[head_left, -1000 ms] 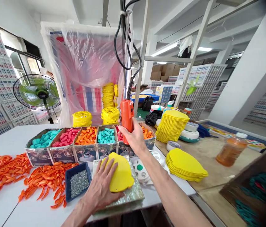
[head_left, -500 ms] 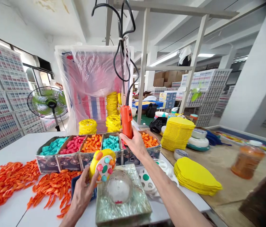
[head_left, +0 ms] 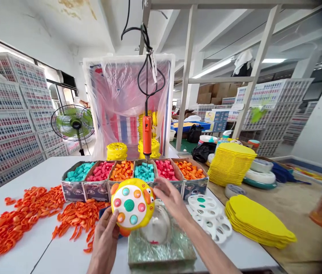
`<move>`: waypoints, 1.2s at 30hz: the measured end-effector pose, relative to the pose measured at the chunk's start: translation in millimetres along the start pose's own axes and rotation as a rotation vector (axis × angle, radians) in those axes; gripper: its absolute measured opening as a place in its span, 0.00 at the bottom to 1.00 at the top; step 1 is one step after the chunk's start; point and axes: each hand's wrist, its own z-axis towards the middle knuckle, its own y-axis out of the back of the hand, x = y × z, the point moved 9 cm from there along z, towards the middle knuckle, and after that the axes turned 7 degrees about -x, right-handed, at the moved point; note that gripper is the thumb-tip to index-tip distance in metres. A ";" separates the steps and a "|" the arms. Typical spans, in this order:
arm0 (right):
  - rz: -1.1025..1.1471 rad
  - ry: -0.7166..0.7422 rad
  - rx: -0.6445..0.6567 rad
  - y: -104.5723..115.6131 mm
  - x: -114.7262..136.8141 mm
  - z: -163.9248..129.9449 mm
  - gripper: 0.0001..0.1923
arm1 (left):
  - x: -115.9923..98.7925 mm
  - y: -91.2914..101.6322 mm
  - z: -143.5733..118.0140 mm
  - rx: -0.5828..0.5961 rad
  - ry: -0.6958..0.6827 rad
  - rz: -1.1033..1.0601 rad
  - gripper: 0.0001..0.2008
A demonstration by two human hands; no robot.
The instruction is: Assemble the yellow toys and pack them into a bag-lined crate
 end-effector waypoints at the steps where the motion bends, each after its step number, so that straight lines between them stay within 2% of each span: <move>1: 0.112 -0.106 0.074 -9.6 -7.4 -18.5 0.25 | 3.8 -2.8 -3.7 0.002 0.007 -0.030 0.28; 3: 0.304 -0.273 0.188 -27.1 -15.5 -53.1 0.29 | 12.6 -6.6 -11.4 0.000 0.017 -0.066 0.28; 6: 0.408 -0.335 0.198 -32.4 -16.3 -81.6 0.34 | 22.5 -10.3 -18.9 0.024 0.040 -0.065 0.31; 8: 0.400 -0.340 0.194 -28.1 -15.8 -88.9 0.37 | 20.3 -10.4 -17.7 0.051 0.044 -0.050 0.33; 10: 0.362 -0.335 0.248 -24.6 -13.6 -92.7 0.39 | 13.0 -11.9 -13.1 0.112 0.057 0.008 0.31; 15: 0.265 -0.268 0.413 -17.3 -5.2 -95.2 0.40 | 7.1 -28.9 -14.9 0.426 0.205 0.326 0.19; 18: 0.207 -0.241 0.490 -18.1 -5.3 -96.9 0.38 | 11.5 -31.8 -21.4 0.493 0.243 0.435 0.20; 23: 0.181 -0.241 0.388 -11.1 -12.3 -92.4 0.36 | 20.2 -25.1 -18.3 0.384 0.188 0.394 0.22; 27: 0.214 -0.262 0.373 -11.2 -12.1 -95.7 0.32 | 22.8 -21.0 -18.6 0.312 0.171 0.348 0.22; 32: 0.136 -0.234 0.341 -7.9 1.4 -100.7 0.31 | 24.5 -26.8 -34.7 0.301 0.265 0.224 0.22; 34: 0.049 -0.195 0.301 -6.0 7.2 -99.6 0.28 | 29.1 -24.6 -37.5 0.245 0.300 0.171 0.21; 36: 0.001 -0.178 0.263 -6.0 9.0 -98.2 0.27 | 35.3 -16.8 -36.0 0.137 0.315 0.115 0.20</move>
